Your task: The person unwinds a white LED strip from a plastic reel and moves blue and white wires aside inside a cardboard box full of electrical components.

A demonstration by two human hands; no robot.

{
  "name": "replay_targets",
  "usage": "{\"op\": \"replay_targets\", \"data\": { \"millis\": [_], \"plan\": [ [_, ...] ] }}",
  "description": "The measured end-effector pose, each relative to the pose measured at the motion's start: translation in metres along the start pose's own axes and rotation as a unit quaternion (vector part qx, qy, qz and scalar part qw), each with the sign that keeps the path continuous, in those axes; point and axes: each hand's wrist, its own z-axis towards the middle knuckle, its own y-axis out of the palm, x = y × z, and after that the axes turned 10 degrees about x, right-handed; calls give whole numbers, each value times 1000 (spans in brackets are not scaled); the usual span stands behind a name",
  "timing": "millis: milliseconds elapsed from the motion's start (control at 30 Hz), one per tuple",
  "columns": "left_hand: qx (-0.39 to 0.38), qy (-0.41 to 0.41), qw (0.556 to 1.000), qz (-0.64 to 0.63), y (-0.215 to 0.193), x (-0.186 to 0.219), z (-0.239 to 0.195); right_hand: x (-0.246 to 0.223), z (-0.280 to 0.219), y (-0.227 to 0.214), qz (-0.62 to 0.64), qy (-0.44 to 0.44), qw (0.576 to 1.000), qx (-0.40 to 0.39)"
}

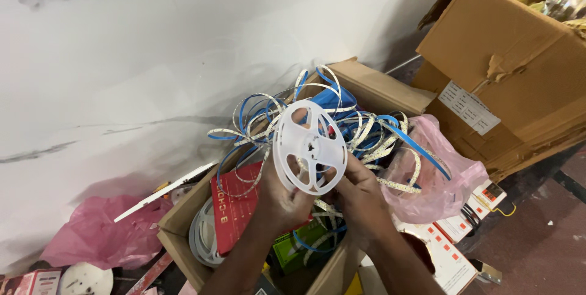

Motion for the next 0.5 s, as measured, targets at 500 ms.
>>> {"op": "replay_targets", "data": {
  "millis": [500],
  "plan": [
    [-16,19,994,105,-9,-8,2,-6,-8,4,30,18,999,-7]
  ]
}}
